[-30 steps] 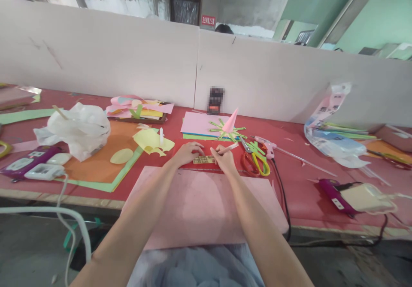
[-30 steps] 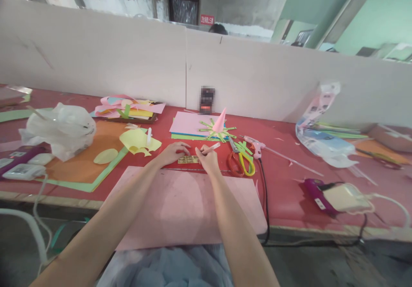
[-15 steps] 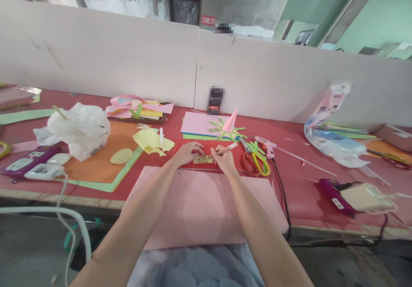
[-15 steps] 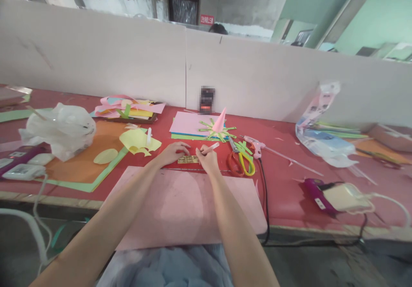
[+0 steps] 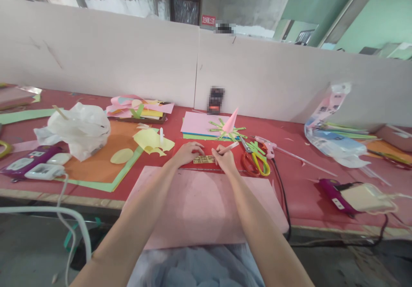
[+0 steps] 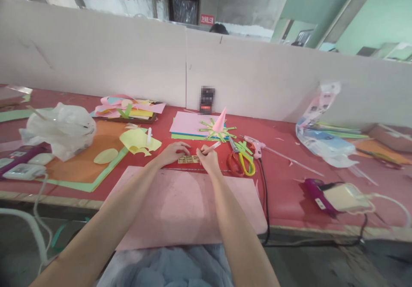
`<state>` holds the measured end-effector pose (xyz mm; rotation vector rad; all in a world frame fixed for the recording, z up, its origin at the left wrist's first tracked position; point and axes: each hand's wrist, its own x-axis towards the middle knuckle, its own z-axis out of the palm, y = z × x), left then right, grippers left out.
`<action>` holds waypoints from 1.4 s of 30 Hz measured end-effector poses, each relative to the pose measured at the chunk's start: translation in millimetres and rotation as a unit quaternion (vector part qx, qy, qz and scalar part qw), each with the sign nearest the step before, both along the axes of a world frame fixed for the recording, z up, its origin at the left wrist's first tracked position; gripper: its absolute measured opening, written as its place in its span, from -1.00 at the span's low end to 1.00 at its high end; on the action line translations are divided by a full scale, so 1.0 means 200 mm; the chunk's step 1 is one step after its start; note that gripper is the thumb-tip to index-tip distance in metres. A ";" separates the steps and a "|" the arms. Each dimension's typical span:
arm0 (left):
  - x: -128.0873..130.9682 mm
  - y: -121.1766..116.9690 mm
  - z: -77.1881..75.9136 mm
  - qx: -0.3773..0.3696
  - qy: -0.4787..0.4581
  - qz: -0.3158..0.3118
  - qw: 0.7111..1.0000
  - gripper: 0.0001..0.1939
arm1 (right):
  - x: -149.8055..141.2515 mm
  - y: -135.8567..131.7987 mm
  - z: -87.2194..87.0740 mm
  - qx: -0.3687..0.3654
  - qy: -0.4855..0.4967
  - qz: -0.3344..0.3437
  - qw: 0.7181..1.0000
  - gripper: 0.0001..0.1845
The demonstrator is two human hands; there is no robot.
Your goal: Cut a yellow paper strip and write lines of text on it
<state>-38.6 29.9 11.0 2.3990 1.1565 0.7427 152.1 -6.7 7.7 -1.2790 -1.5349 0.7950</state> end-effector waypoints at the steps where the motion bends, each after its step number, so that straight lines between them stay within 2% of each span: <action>1: 0.00 0.00 0.00 0.001 -0.003 -0.001 1.000 -0.68 | 0.00 0.00 0.00 0.002 -0.008 0.002 1.000 -0.66; 5: 0.00 0.00 0.00 -0.001 0.000 -0.001 1.000 -0.68 | 0.00 -0.01 0.01 -0.002 -0.034 -0.010 0.999 -0.68; 9: 0.00 0.00 0.01 -0.006 -0.001 0.001 1.000 -0.67 | 0.00 -0.01 0.02 -0.018 -0.004 -0.029 0.999 -0.68; 13: 0.00 0.00 0.00 -0.003 -0.008 -0.005 1.000 -0.68 | 0.00 0.00 0.01 -0.009 0.019 -0.024 0.999 -0.67; 27: 0.00 0.00 0.00 -0.003 -0.008 -0.003 1.000 -0.67 | 0.00 0.00 0.01 0.013 -0.007 -0.030 0.999 -0.67; 32: 0.00 0.00 0.00 -0.006 -0.003 -0.002 1.000 -0.67 | 0.00 0.00 0.01 0.002 -0.025 -0.047 0.999 -0.69; 42: 0.00 0.00 0.00 -0.004 -0.005 -0.002 1.000 -0.67 | 0.00 -0.01 0.02 -0.003 -0.020 -0.034 0.999 -0.68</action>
